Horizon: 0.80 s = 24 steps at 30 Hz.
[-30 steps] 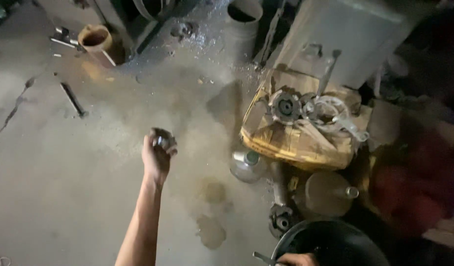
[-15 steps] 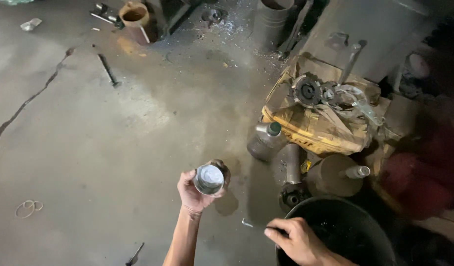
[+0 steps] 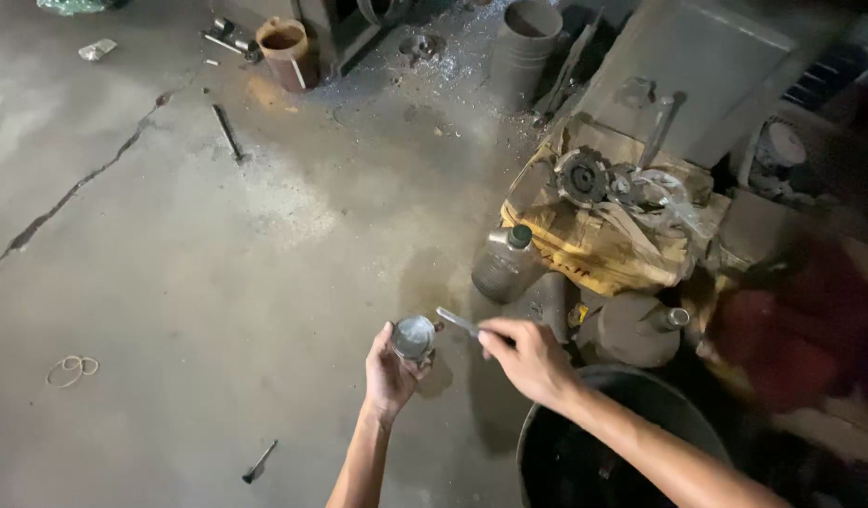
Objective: Cleaning a motorcycle piston and other engine components using a rag and solvent
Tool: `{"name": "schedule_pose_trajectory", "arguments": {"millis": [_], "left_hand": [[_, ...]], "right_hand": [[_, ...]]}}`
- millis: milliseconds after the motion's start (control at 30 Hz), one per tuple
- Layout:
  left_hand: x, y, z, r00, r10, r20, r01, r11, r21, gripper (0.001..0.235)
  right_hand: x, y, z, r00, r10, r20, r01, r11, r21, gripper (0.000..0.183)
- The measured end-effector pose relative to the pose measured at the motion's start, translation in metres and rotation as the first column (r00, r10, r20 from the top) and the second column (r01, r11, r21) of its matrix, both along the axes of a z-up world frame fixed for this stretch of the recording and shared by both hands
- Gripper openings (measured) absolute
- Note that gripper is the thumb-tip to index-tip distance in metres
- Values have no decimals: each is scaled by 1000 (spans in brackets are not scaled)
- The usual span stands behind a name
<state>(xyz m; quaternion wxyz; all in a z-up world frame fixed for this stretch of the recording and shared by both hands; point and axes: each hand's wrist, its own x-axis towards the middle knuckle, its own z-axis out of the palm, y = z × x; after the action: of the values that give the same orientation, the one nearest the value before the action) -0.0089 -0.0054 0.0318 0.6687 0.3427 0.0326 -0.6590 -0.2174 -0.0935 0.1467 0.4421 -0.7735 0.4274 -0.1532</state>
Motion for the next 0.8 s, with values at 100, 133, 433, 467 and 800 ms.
{"name": "schedule_pose_trajectory", "arguments": {"millis": [100,133,433,467,800], "left_hand": [[-6,2,-27,997,45,-55,-44,999,18,39],[-8,4,-21,997,48,-56,-47,999,26,39],[-16,10,1,991,60,-122,-56,998,36,32],[-15,10,0,994,28,-102,-27,1000,8,35],[-18,14,-38,989,-12,146,6,999,41,48]], "right_hand": [[10,-2,1,998,-8,55,8,1000,-10,19],[8,1,1,999,-6,53,6,1000,-2,19],[-16,7,-21,993,-24,119,38,993,-111,15],[-17,10,-21,992,-32,120,42,996,-80,15],[-10,22,-45,998,-49,-46,44,992,-116,24]]}}
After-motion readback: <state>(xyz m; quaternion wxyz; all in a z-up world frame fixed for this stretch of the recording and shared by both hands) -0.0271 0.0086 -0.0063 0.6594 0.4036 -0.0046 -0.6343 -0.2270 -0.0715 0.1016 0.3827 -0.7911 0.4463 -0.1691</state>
